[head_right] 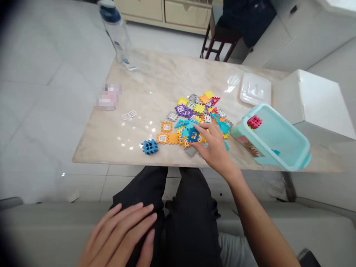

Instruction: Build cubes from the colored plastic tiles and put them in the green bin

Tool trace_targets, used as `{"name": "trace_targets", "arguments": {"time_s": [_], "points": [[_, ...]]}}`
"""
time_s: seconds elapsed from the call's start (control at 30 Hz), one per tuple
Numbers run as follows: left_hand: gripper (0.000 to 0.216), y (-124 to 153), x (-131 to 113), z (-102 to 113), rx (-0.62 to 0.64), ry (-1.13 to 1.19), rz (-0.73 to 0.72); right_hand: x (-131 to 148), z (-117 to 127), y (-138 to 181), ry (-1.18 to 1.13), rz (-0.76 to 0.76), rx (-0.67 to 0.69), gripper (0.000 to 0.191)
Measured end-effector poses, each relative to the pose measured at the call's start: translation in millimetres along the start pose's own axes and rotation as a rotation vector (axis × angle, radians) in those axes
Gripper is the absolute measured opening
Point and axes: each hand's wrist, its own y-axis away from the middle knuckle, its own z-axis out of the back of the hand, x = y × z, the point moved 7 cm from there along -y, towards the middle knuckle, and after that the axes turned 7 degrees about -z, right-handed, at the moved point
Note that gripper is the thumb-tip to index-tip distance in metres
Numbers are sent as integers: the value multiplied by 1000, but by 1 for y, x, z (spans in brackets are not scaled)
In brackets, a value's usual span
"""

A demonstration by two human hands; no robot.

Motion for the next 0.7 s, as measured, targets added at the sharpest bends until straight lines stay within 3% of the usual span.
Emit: {"name": "trace_targets", "arguments": {"time_s": [0.13,0.27,0.37,0.47,0.7], "points": [[30,11,14,17,-82,15,146,68,-28,-34,-69,176,249,60],[29,27,18,25,-105,27,188,110,-72,-54,-19,335,515,48],[27,37,25,30,-134,39,232,121,-103,-63,51,374,612,48],[25,44,36,33,-134,16,277,124,-122,-65,65,382,606,47],[28,45,66,30,-31,-84,414,119,-126,-59,34,362,598,45]]}}
